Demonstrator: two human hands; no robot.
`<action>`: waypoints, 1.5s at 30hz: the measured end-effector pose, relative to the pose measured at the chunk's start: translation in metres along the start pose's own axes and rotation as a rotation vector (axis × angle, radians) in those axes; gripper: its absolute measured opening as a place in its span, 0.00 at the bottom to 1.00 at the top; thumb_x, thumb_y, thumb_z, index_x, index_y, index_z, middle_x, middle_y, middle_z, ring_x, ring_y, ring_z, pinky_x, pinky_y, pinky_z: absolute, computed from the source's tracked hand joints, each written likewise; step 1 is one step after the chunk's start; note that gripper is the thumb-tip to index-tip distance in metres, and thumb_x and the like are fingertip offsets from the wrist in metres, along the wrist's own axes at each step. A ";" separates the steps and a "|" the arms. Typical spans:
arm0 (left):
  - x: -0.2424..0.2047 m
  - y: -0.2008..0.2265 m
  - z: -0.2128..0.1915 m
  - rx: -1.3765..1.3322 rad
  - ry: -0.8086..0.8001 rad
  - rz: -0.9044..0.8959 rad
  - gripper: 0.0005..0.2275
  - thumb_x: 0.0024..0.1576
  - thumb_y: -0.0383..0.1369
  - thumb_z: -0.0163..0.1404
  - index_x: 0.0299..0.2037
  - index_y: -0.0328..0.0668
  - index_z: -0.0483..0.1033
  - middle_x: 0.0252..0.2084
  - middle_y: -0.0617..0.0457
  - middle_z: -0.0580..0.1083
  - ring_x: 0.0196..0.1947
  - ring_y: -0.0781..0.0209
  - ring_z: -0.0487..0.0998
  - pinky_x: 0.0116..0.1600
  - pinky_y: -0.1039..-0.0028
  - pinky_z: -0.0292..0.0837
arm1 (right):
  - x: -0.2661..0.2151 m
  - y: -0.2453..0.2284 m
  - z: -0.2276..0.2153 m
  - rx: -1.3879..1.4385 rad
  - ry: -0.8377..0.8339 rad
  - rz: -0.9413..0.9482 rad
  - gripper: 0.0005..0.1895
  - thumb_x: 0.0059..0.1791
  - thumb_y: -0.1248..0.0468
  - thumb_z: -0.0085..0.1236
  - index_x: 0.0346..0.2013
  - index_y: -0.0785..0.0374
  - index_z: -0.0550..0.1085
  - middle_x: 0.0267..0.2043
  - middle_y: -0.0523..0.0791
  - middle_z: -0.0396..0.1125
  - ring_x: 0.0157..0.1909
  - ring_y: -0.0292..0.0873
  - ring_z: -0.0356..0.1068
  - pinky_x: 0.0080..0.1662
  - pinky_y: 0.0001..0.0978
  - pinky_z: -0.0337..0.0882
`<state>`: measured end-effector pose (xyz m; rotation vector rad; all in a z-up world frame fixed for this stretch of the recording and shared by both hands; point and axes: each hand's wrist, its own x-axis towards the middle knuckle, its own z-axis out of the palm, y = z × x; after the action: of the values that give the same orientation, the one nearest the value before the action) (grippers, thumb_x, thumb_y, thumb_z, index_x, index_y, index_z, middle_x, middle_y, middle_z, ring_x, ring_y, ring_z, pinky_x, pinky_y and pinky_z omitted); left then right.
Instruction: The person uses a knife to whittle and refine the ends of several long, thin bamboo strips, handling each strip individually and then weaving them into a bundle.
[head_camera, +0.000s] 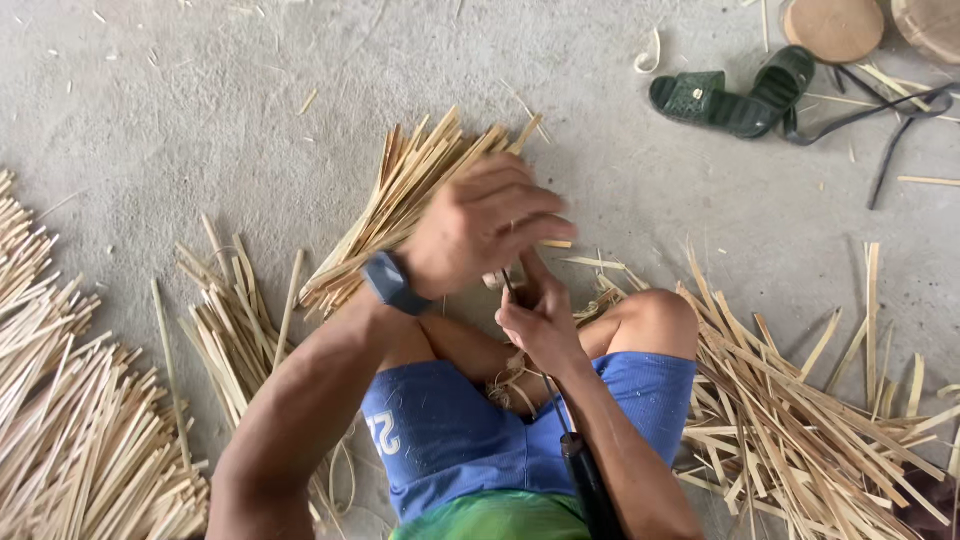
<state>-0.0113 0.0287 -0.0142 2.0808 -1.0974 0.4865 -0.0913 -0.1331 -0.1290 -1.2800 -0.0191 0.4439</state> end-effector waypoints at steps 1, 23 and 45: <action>0.000 -0.012 -0.011 0.030 -0.032 -0.102 0.07 0.56 0.32 0.64 0.36 0.37 0.83 0.38 0.51 0.80 0.40 0.53 0.77 0.50 0.62 0.74 | 0.007 -0.012 0.002 -0.008 -0.004 -0.052 0.31 0.44 0.74 0.51 0.63 0.66 0.60 0.19 0.37 0.59 0.18 0.29 0.56 0.21 0.25 0.56; -0.065 -0.011 -0.013 -0.079 0.120 -0.353 0.09 0.53 0.28 0.65 0.42 0.37 0.82 0.40 0.50 0.81 0.44 0.57 0.80 0.48 0.69 0.79 | 0.039 0.023 0.010 -0.180 0.084 0.172 0.49 0.38 0.72 0.50 0.76 0.62 0.51 0.24 0.43 0.65 0.18 0.33 0.58 0.22 0.27 0.59; -0.080 -0.033 0.015 -0.078 0.306 -0.332 0.12 0.49 0.31 0.70 0.37 0.46 0.78 0.37 0.56 0.72 0.39 0.63 0.70 0.45 0.69 0.68 | 0.058 0.087 -0.009 -0.433 0.127 0.265 0.49 0.41 0.67 0.57 0.77 0.54 0.54 0.30 0.51 0.68 0.24 0.38 0.61 0.29 0.30 0.65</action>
<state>-0.0295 0.0741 -0.0866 1.9869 -0.5725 0.5623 -0.0631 -0.1031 -0.2254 -1.7454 0.1717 0.6063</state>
